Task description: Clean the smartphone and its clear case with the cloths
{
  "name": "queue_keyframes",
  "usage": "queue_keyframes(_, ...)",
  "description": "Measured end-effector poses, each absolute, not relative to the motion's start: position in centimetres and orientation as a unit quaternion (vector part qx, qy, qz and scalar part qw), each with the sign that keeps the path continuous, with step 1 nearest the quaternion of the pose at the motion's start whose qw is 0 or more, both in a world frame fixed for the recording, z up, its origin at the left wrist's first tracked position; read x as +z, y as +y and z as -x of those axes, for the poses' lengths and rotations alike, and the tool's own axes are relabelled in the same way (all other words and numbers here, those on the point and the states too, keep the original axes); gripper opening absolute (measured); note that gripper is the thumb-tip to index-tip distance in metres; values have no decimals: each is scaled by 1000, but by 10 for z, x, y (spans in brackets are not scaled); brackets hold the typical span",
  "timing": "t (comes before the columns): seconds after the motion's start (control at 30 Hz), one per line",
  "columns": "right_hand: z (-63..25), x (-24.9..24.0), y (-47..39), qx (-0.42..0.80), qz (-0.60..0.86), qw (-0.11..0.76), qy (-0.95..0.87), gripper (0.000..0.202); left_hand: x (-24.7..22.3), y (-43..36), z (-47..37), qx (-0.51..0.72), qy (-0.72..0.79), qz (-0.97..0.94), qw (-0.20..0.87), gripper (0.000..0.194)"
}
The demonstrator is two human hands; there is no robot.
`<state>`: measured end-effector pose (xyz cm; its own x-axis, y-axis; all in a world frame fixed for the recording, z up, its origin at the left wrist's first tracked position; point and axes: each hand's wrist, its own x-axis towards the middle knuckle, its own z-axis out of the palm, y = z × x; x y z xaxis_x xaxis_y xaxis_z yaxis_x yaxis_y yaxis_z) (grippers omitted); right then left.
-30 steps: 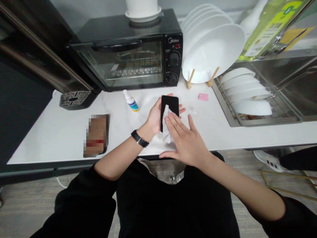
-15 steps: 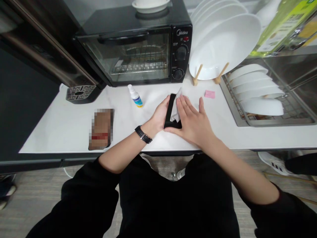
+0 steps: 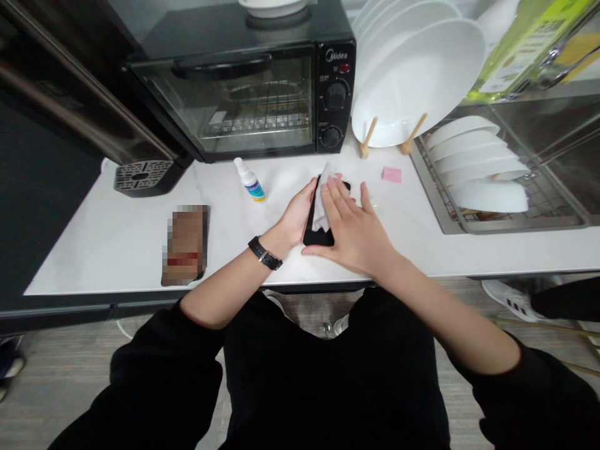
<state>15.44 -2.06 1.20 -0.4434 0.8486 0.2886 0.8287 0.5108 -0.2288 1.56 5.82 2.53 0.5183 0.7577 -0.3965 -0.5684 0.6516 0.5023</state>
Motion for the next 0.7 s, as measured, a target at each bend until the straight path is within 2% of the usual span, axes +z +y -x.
queue_keyframes(0.13,-151,8,-48,30,434,180,-882,127,26,57,-12,354,304,-187,864,57)
queue_keyframes(0.23,-163,9,-38,19,471,183,-863,119,25,58,-14,354,309,-179,864,59)
queue_keyframes(0.33,-161,11,-18,21,512,190,-838,127,23,59,-15,360,323,-172,858,58)
queue_keyframes(0.43,-145,11,-26,32,479,191,-856,132,22,61,-11,336,317,-188,867,57)
queue_keyframes(0.57,-151,10,-46,32,442,184,-877,123,20,63,-9,323,316,-195,871,56)
queue_keyframes(0.7,-168,11,-19,29,508,188,-840,121,19,63,-13,342,322,-169,866,57)
